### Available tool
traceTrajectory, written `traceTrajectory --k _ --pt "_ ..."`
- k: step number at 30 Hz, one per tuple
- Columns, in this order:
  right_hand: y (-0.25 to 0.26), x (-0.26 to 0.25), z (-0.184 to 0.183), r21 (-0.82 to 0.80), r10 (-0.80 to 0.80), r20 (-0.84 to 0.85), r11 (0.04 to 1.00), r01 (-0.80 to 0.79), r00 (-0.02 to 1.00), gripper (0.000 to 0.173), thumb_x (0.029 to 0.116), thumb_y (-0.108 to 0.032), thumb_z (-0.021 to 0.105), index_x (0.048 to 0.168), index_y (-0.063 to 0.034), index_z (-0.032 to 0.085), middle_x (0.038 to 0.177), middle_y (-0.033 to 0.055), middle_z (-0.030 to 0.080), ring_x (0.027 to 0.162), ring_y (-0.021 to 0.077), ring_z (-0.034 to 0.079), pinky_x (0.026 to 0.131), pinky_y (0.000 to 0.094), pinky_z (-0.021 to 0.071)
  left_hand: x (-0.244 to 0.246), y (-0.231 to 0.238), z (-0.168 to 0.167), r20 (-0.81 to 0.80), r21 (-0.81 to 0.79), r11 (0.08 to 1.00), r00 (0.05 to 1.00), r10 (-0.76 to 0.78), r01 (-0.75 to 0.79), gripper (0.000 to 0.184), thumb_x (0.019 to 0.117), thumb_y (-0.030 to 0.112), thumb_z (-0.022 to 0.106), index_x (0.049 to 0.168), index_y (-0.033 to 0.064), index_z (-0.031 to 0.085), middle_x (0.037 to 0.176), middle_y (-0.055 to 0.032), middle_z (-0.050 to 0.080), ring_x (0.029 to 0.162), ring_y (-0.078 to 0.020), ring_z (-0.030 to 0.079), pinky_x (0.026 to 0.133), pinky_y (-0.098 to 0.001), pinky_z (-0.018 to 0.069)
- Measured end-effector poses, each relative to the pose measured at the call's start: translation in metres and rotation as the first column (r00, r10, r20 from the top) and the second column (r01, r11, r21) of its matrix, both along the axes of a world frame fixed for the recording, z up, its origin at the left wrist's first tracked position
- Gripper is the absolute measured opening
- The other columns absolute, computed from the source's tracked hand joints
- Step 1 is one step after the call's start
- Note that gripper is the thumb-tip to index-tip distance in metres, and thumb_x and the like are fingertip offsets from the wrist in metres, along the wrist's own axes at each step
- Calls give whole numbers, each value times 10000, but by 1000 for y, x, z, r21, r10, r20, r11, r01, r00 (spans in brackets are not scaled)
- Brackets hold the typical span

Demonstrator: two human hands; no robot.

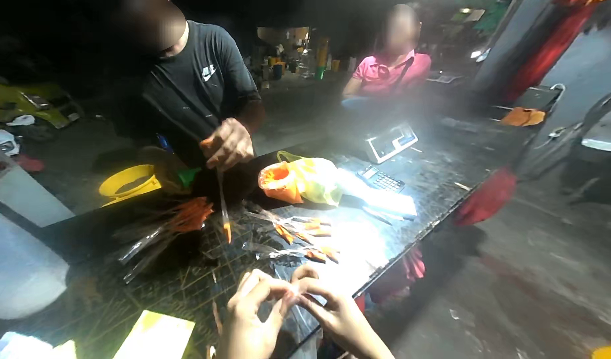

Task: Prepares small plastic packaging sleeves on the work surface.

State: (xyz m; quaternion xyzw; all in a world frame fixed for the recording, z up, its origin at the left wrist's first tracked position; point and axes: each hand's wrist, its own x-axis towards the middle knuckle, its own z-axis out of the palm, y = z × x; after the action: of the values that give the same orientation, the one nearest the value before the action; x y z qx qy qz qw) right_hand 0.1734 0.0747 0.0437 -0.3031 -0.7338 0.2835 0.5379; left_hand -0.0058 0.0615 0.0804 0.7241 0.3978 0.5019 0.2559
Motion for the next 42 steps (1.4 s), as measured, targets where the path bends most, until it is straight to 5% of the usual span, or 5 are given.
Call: traceTrajectory --k 9,15,22,27,42 --pt "6 -3 0 -4 -50 165 999 52 985 115 883 -129 722 920 -35 776 952 87 719 926 164 664 840 316 523 -8 10 0 -99 166 983 991 95 -78 127 913 234 709 892 125 771 920 -1 657 949 -13 603 857 -113 480" --pt "3 -8 3 -45 64 101 997 -60 993 129 910 -82 699 978 5 766 945 101 700 926 67 650 861 164 513 -7 10 -6 -112 173 981 988 105 -85 129 891 236 708 911 130 780 912 1 662 947 -24 594 862 -114 461" --pt "5 -5 11 -170 136 -83 974 -148 987 138 953 -54 638 973 23 751 933 36 701 821 -28 632 756 126 535 -21 3 -34 -98 -122 991 993 -73 61 557 1010 401 557 1318 -61 594 1272 -174 659 1190 -225 611 1030 -385 481" --pt "3 -6 16 -254 127 -130 954 -157 983 142 946 -48 630 970 2 761 946 -14 699 891 -54 620 819 114 517 -1 -16 -33 211 -416 865 955 -207 280 216 928 -51 582 1115 -132 654 1035 -18 719 972 102 623 934 -123 496" --pt "-3 -5 -2 -383 101 -306 897 -220 947 264 1043 -144 474 953 -55 706 1021 -53 621 1006 -17 565 915 168 472 18 -28 -53 181 -456 871 977 -112 184 177 942 -27 567 863 -101 708 721 -9 691 685 87 598 713 -131 503"
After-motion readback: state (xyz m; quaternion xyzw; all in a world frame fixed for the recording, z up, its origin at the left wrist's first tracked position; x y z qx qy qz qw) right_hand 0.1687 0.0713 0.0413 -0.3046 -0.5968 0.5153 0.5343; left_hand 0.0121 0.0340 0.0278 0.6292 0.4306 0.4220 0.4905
